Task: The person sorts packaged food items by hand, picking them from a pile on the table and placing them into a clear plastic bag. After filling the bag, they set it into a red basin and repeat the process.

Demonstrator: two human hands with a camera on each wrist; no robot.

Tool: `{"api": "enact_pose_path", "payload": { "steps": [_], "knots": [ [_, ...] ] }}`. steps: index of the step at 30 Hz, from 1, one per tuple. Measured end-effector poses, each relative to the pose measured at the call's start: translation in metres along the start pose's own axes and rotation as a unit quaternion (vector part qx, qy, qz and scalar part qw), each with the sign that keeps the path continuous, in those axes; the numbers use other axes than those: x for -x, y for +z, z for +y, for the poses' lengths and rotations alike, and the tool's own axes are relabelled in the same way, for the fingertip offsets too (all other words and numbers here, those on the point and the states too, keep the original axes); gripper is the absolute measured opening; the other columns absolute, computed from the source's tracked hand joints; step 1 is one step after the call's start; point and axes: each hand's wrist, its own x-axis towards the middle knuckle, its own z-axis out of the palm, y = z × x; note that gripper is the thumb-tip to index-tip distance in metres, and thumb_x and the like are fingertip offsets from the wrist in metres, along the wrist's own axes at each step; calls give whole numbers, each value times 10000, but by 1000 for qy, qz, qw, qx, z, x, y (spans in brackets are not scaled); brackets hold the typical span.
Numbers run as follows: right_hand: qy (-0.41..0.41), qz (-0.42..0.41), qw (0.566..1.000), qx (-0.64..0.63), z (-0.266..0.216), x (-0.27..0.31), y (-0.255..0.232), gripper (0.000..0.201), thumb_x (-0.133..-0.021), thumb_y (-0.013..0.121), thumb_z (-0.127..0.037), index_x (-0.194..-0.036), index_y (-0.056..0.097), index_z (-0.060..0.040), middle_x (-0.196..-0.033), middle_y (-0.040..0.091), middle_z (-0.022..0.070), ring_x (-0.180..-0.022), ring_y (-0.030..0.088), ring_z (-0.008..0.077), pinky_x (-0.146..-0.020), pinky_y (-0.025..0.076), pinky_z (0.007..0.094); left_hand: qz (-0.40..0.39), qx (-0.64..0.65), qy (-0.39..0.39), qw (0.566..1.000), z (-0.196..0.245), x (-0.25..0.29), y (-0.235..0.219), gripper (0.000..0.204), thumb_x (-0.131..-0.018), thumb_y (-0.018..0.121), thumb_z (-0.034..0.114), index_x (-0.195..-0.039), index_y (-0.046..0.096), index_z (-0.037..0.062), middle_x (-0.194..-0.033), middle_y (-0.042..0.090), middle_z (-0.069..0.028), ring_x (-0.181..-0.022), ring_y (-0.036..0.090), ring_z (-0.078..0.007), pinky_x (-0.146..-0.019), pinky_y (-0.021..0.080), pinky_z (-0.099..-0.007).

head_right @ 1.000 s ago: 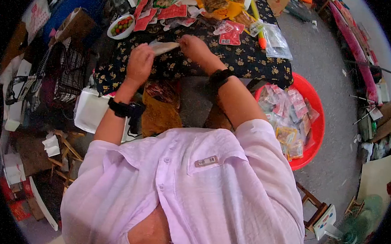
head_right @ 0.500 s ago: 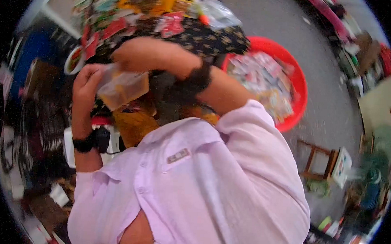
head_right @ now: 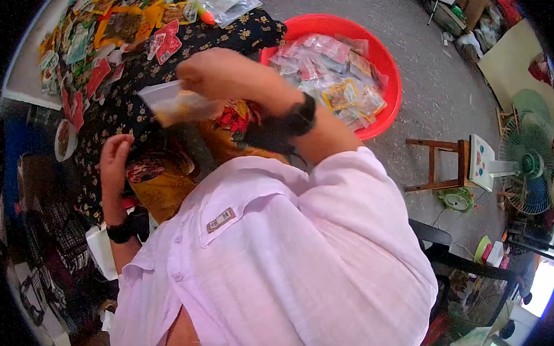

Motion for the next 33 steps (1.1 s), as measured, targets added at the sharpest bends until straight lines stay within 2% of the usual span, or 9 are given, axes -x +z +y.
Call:
{"api": "enact_pose_path", "payload": {
  "steps": [6,9,13,17,20,23,26,29,33],
  "knots": [
    [150,12,988,-39,48,62,-30,148,-744,526,-153,-740,486,-11,-646,487,102,-592,471,187,-554,383,303,-65,-226,-131,963,-70,19,9,197,-751,522,167,-892,532,29,-871,543,-96,-822,517,-194,-756,378,-281],
    [222,21,975,-16,86,96,-25,183,-720,532,-186,-740,510,-6,-655,520,150,-587,492,240,-545,393,334,-94,-469,31,878,-73,26,12,186,-711,525,141,-858,534,27,-880,534,-117,-888,487,-265,-816,341,-345],
    [328,5,945,1,146,144,-19,221,-708,540,-205,-711,513,14,-647,519,156,-589,490,236,-544,390,334,-13,-526,139,839,-97,41,17,159,-684,537,141,-805,536,39,-947,523,-100,-992,428,-266,-888,256,-411],
    [442,38,896,20,219,198,-7,151,-710,536,-151,-699,479,-12,-570,446,65,-560,429,115,-524,369,283,1,-531,127,838,-100,42,21,155,-688,536,144,-800,538,38,-961,521,-96,-1007,421,-264,-900,240,-422],
    [342,54,900,264,286,228,-16,102,-713,490,-114,-731,515,-17,-607,507,120,-576,508,186,-544,404,329,7,-527,125,841,-96,41,23,154,-689,535,142,-804,539,40,-959,523,-96,-1004,425,-262,-904,238,-416],
    [417,101,848,312,287,219,-37,162,-712,449,-128,-747,560,-16,-759,567,193,-697,551,336,-606,426,406,15,-527,124,840,-96,40,26,157,-689,533,140,-810,541,40,-959,525,-95,-1000,429,-261,-906,236,-411],
    [416,99,835,347,277,206,-39,175,-722,416,-110,-783,549,-13,-773,564,201,-745,552,343,-636,421,429,20,-523,118,844,-95,40,28,163,-687,533,144,-810,545,37,-959,530,-93,-997,432,-259,-904,240,-406],
    [352,83,873,328,309,211,1,185,-730,393,-105,-798,535,-8,-785,558,212,-749,545,354,-651,422,432,19,-522,100,847,-91,38,31,162,-685,534,151,-797,551,34,-948,535,-93,-994,434,-257,-899,247,-404],
    [397,13,890,226,235,159,55,180,-731,406,-134,-785,529,-14,-748,553,221,-727,533,371,-635,420,436,30,-509,106,854,-90,37,31,152,-680,534,154,-776,556,38,-930,540,-98,-983,441,-261,-886,260,-405]
  ]
}}
